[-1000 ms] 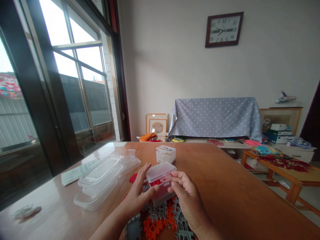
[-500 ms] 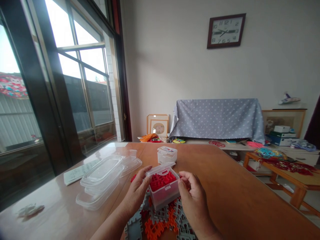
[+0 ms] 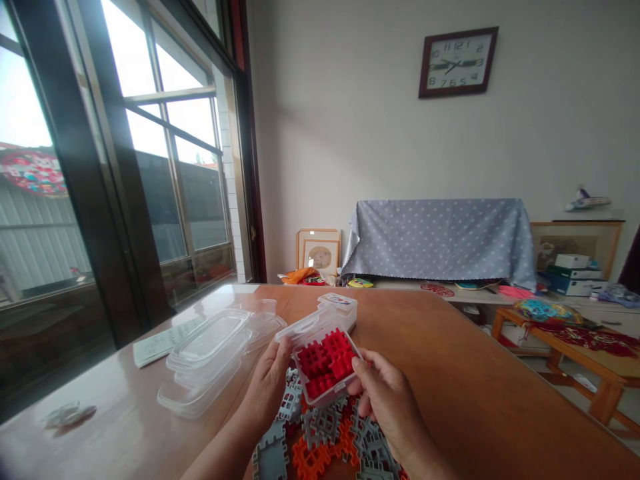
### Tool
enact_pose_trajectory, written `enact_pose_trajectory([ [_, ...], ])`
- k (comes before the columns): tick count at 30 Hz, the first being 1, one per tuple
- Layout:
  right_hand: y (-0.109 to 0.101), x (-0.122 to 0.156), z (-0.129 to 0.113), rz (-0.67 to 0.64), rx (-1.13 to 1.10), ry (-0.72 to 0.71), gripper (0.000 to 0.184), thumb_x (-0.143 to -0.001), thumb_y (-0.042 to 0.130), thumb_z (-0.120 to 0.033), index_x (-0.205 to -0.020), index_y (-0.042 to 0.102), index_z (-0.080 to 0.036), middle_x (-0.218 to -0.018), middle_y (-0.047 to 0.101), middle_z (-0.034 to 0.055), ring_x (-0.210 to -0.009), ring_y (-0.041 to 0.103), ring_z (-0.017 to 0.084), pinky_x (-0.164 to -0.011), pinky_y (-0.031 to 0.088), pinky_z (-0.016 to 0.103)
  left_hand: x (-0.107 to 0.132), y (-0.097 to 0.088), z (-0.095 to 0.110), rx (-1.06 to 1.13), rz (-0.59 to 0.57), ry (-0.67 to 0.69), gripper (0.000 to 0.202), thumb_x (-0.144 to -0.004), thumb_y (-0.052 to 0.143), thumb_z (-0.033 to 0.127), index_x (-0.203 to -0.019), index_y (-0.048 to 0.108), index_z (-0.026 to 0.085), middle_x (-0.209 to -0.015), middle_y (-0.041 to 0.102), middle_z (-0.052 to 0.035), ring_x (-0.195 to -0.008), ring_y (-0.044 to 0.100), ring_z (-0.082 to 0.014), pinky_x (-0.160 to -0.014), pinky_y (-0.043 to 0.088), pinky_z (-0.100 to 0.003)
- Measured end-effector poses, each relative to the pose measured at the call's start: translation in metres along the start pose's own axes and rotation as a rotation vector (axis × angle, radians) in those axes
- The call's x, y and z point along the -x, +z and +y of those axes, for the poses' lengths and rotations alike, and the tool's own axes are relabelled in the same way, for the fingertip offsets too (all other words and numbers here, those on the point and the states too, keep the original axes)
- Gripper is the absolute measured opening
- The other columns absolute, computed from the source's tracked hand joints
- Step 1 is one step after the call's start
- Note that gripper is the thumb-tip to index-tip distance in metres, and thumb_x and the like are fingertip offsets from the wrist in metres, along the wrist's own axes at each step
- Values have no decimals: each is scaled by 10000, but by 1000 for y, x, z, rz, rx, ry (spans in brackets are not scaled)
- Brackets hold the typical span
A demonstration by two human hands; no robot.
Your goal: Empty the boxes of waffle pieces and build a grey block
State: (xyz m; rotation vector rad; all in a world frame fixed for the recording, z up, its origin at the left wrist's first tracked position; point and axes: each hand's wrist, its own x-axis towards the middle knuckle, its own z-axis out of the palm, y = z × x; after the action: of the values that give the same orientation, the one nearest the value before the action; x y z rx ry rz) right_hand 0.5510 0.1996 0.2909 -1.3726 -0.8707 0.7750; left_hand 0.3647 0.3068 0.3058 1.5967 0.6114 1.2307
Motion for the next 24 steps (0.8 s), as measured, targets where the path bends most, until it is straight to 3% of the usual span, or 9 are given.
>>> enact_pose_trajectory([
  [4,-3,-3,7,29,-52,-53,587,-860,648,-594,-1301,641,-206,-723,706,24,-493,583,123,-437,390,212,1,-1,3,47,31,-32,469,-1006,467,565,-1212,689,207,-1310,677,-76,-1270,561,-278,-1174,352,-405],
  [11,-3,-14,21,146,23,-191,664,-880,637,-605,-1412,575,-213,-800,748,35,-708,716,218,-651,575,327,-2,7,-14,495,-2,-158,541,-988,503,595,-1354,619,214,-1429,612,-116,-1352,542,-289,-1185,372,-462],
  [14,-3,-16,27,180,61,-247,673,-892,626,-596,-1444,560,-216,-839,770,47,-761,731,236,-737,593,369,-4,8,-19,590,19,-189,501,-974,551,574,-1309,630,210,-1456,588,-121,-1394,503,-292,-1196,370,-465],
  [17,-4,-16,34,215,163,-332,618,-908,628,-551,-1450,567,-259,-936,790,60,-843,743,251,-865,578,409,-7,7,-20,673,29,-260,491,-984,528,576,-1297,604,206,-1444,589,-128,-1344,553,-293,-1155,426,-486],
  [24,-3,-24,46,199,416,-552,447,-954,592,-417,-1388,626,-317,-1174,747,89,-980,709,259,-948,527,403,-14,5,-35,753,100,-587,521,-993,442,609,-1282,564,193,-1446,557,-154,-1226,640,-266,-1009,562,-417],
])
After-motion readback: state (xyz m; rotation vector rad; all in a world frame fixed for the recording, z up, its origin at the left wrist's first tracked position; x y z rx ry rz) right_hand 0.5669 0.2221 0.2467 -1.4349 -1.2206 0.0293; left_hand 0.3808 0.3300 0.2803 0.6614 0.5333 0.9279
